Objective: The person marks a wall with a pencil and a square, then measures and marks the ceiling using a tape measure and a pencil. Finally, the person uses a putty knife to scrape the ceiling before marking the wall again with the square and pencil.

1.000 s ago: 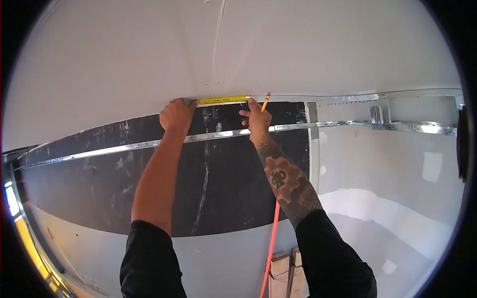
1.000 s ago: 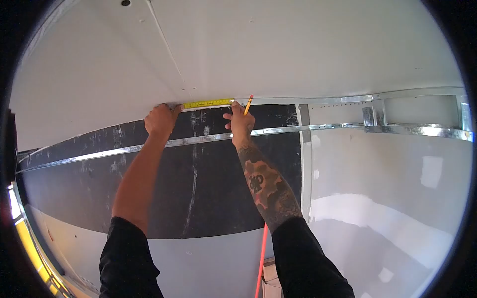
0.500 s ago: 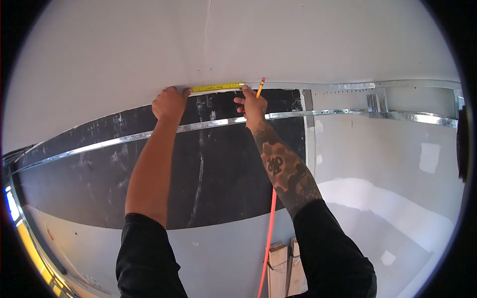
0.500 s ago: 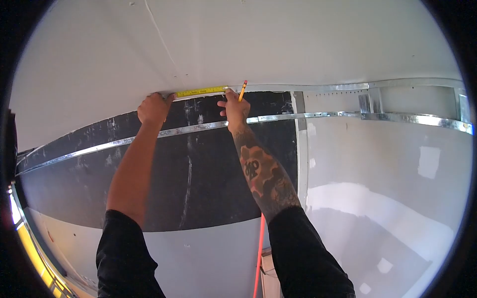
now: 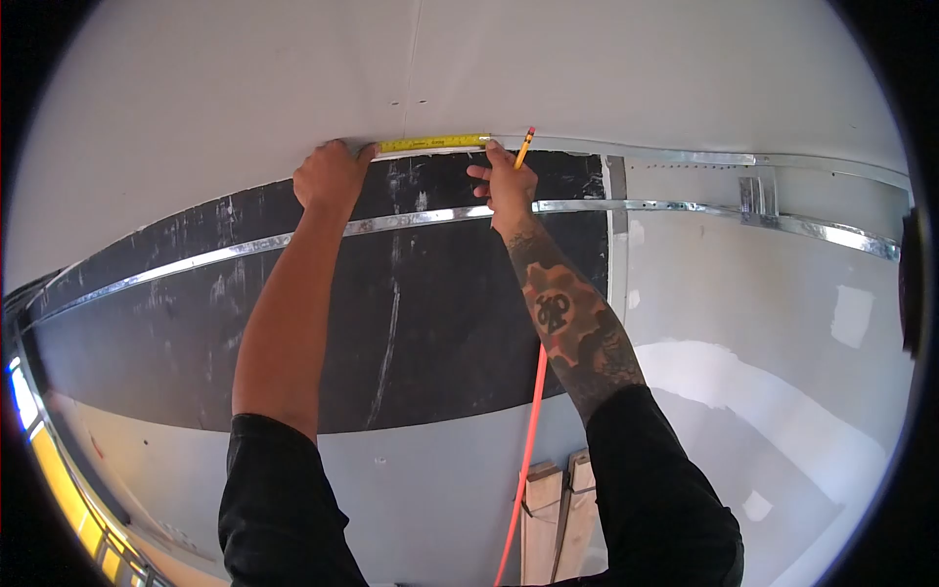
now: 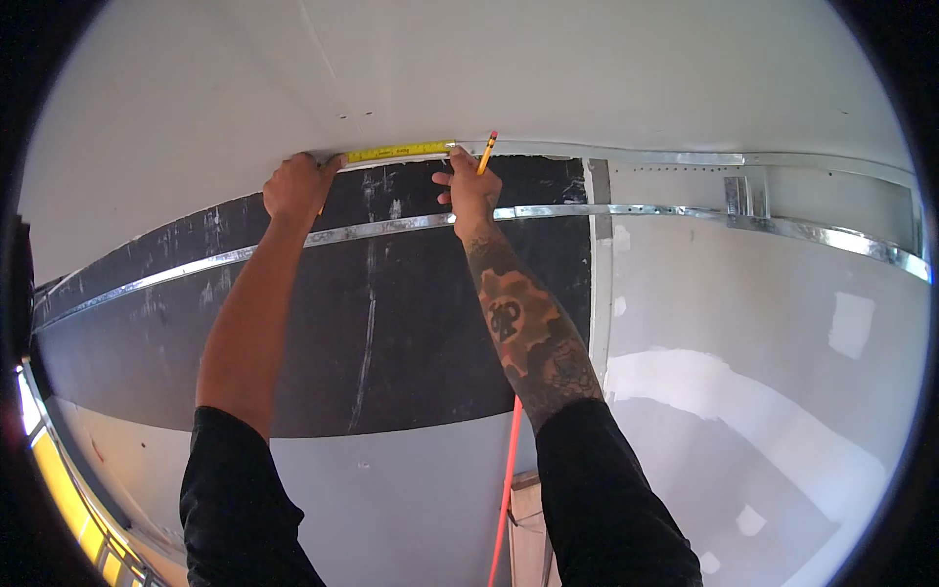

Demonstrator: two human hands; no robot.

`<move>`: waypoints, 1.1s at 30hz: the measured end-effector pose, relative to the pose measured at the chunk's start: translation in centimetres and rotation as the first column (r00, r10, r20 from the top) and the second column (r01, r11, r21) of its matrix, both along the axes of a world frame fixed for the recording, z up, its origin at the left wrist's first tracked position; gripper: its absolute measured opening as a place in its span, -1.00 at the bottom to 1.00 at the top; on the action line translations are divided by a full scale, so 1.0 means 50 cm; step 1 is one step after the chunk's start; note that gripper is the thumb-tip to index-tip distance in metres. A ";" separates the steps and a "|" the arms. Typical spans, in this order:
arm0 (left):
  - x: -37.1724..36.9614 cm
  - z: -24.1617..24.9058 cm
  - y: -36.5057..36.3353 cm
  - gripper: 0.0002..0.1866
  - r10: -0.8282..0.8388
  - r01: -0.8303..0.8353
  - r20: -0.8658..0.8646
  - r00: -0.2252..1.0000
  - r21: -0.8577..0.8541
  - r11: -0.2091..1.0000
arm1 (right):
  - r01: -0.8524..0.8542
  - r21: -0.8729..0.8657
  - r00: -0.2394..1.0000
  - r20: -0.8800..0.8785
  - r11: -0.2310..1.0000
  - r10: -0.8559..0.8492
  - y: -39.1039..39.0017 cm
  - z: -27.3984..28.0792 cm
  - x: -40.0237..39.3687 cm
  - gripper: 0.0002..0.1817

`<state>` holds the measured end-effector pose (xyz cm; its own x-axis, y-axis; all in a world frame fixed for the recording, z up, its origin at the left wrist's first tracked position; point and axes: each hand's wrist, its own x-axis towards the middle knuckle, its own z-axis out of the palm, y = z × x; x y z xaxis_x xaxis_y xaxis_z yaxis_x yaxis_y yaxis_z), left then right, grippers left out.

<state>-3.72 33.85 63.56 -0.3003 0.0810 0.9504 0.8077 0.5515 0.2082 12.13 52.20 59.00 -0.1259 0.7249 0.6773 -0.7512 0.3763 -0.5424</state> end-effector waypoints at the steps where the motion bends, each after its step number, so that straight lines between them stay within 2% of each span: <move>1: -0.001 0.000 0.001 -0.33 0.008 -0.008 -0.001 1.000 -0.006 1.000 | 0.017 0.008 1.000 0.009 1.000 -0.017 0.006 0.000 -0.004 -0.60; 10: -0.001 -0.004 0.004 -0.30 0.077 -0.077 -0.039 0.996 -0.007 0.997 | 0.002 0.005 0.995 0.104 1.000 -0.003 0.003 -0.002 0.013 -0.61; 15: -0.007 0.000 0.008 -0.27 0.093 -0.093 -0.042 0.995 0.001 0.996 | 0.022 0.003 0.997 0.078 1.000 -0.022 0.011 0.000 0.007 -0.61; 17: -0.010 0.004 0.003 -0.26 0.005 -0.004 0.027 1.000 -0.048 0.999 | 0.021 0.010 0.997 0.074 1.000 -0.022 0.008 -0.002 0.005 -0.60; 19: 0.007 0.007 -0.007 -0.29 0.000 0.004 0.065 0.998 -0.067 0.998 | -0.003 0.017 0.999 0.033 1.000 0.002 0.006 0.000 0.010 -0.59; 20: 0.016 0.006 -0.012 -0.32 -0.013 0.021 0.098 0.995 -0.085 0.996 | -0.008 0.024 1.000 -0.023 1.000 0.008 0.013 0.002 0.003 -0.66; 21: 0.018 0.003 -0.016 -0.32 -0.003 0.014 0.113 0.994 -0.088 0.996 | -0.017 0.020 1.000 -0.009 1.000 0.017 0.012 0.001 0.003 -0.66; 23: 0.016 -0.013 -0.023 -0.28 0.010 -0.003 0.071 0.997 -0.107 0.994 | 0.140 0.064 0.990 -0.032 0.988 -0.138 0.011 -0.007 -0.001 -0.73; 24: 0.036 -0.026 -0.044 -0.28 0.022 -0.012 0.092 0.995 -0.114 0.993 | 0.182 0.109 0.974 -0.159 0.977 -0.164 0.027 -0.016 -0.016 -0.78; 26: 0.091 -0.080 -0.103 -0.25 -0.096 0.209 0.300 0.949 -0.372 0.904 | 0.200 0.074 0.956 -0.232 0.977 -0.179 0.013 -0.057 -0.004 -0.82; 27: 0.092 -0.133 -0.116 -0.24 -0.136 0.260 0.315 0.939 -0.395 0.881 | 0.195 0.067 0.951 -0.256 0.978 -0.172 0.010 -0.085 0.003 -0.83; 30: 0.080 -0.334 -0.168 -0.24 -0.177 0.329 0.337 0.925 -0.472 0.818 | 0.262 0.234 0.965 -0.043 0.936 -0.260 -0.033 -0.209 0.026 -0.84; 31: 0.082 -0.403 -0.199 -0.32 -0.217 0.424 0.426 0.878 -0.487 0.763 | 0.239 0.227 0.970 -0.006 0.944 -0.244 -0.060 -0.260 0.027 -0.84; 32: 0.084 -0.463 -0.232 -0.36 -0.251 0.519 0.513 0.821 -0.486 0.703 | 0.211 0.315 0.970 0.049 0.925 -0.238 -0.087 -0.307 0.034 -0.87; 33: 0.086 -0.510 -0.264 -0.36 -0.233 0.523 0.542 0.808 -0.477 0.706 | 0.174 0.404 0.968 0.100 0.898 -0.232 -0.115 -0.345 0.042 -0.90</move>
<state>0.61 20.66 38.06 -0.4582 0.7625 0.4567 0.8845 0.3406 0.3188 14.23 46.44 41.75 -0.1203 0.4275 0.8960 -0.5619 0.7148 -0.4164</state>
